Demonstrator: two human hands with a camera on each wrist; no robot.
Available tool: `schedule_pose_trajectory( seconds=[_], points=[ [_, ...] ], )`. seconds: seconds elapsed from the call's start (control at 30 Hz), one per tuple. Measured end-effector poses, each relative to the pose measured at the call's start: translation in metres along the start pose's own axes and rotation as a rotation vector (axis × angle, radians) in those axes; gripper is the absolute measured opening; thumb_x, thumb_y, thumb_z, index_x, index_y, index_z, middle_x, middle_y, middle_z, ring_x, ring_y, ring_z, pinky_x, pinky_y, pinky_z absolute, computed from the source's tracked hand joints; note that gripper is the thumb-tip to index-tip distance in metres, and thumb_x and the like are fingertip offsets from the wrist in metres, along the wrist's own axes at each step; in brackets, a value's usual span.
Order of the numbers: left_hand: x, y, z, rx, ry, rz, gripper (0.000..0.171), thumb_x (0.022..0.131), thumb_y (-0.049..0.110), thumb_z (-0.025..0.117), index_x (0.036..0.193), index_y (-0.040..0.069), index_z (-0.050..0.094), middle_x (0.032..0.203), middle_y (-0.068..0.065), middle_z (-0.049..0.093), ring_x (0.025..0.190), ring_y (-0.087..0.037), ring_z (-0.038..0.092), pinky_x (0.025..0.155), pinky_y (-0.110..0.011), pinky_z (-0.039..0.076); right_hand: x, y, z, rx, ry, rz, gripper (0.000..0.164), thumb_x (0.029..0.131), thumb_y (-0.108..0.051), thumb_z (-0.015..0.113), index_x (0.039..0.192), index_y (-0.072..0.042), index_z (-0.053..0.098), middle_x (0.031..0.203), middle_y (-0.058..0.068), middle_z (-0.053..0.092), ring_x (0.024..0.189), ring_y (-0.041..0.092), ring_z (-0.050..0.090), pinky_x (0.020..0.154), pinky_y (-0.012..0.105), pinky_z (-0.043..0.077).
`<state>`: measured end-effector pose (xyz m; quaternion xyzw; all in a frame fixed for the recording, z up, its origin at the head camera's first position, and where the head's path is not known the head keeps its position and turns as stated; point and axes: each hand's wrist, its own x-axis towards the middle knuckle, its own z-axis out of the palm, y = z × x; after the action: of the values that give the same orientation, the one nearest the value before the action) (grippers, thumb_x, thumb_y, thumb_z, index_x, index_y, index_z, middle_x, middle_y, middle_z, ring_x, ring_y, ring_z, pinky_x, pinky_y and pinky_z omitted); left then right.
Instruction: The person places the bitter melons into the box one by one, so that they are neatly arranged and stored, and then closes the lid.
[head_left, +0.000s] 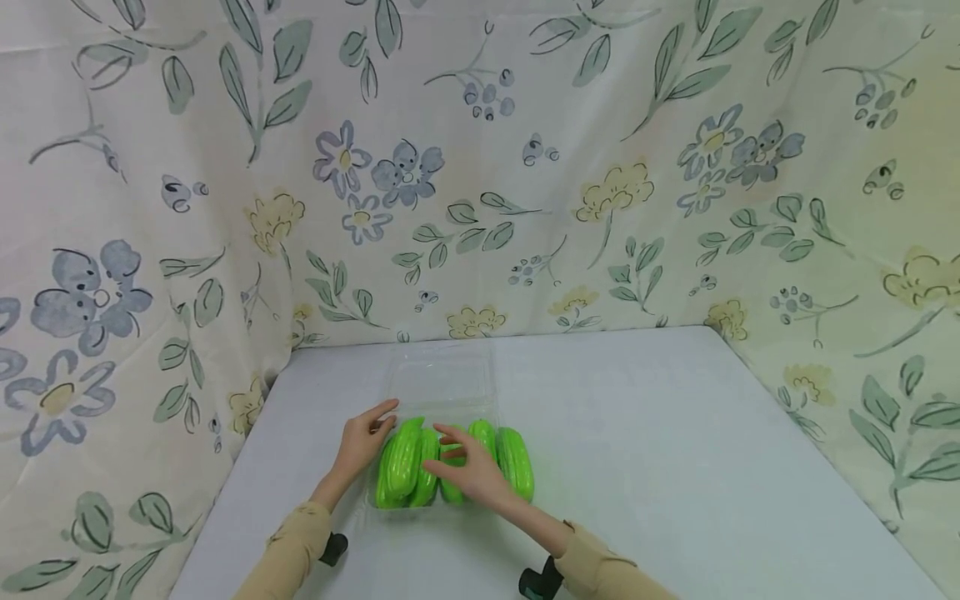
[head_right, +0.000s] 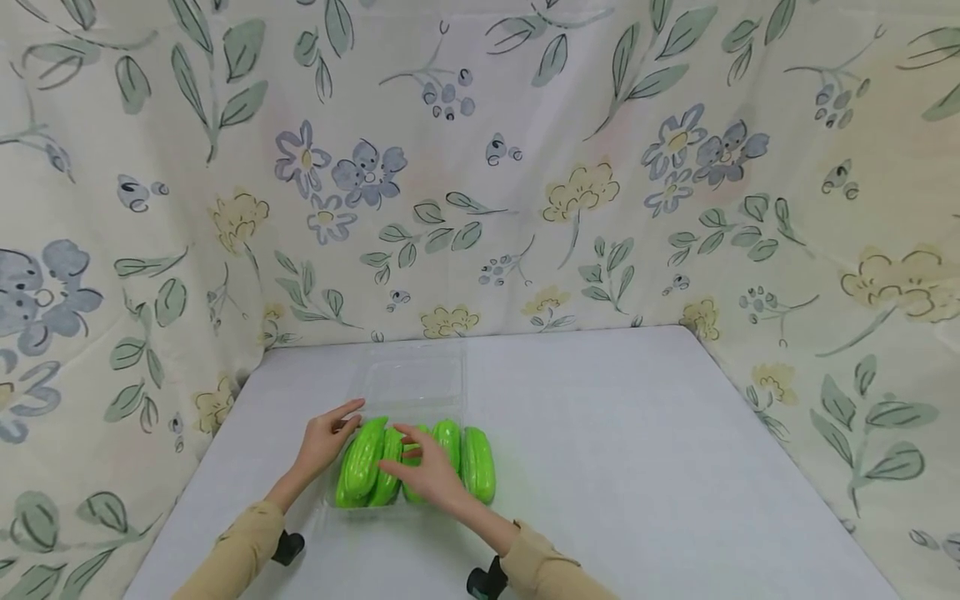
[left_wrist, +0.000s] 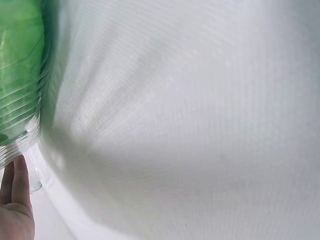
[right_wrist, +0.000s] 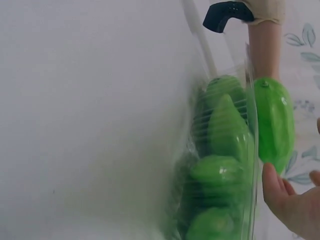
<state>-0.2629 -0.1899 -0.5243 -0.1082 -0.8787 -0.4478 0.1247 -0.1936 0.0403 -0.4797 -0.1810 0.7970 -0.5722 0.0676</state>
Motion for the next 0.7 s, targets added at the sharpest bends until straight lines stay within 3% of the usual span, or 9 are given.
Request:
schedule_pose_trajectory(
  seconds=[0.2,0.33,0.7],
  points=[
    [0.000,-0.003,0.001,0.007,0.004,0.031,0.034,0.091,0.006,0.061,0.125,0.003,0.061,0.128,-0.017,0.060,0.094,-0.032,0.070,0.071,-0.030,0.057,-0.007,0.004,-0.017,0.012,0.039,-0.045,0.054,0.088,-0.024,0.069,0.136,-0.011,0.050,0.125,0.024,0.057,0.105,0.038,0.061,0.079,0.033,0.054],
    [0.000,-0.004,0.001,0.011,0.010,0.035,0.033,0.091,0.006,0.062,0.124,0.003,0.061,0.128,-0.017,0.060,0.093,-0.031,0.070,0.071,-0.031,0.058,-0.012,0.007,-0.029,0.029,0.069,-0.039,0.053,0.088,-0.018,0.068,0.136,-0.009,0.050,0.126,0.024,0.056,0.106,0.039,0.061,0.079,0.039,0.055],
    [0.002,-0.003,0.001,0.020,0.013,0.033,0.033,0.091,0.006,0.062,0.124,0.003,0.062,0.127,-0.017,0.061,0.092,-0.032,0.070,0.074,-0.035,0.058,-0.017,0.012,-0.054,-0.076,0.123,-0.034,0.051,0.087,-0.025,0.070,0.134,-0.011,0.053,0.124,0.022,0.057,0.106,0.037,0.061,0.075,0.031,0.055]
  ],
)
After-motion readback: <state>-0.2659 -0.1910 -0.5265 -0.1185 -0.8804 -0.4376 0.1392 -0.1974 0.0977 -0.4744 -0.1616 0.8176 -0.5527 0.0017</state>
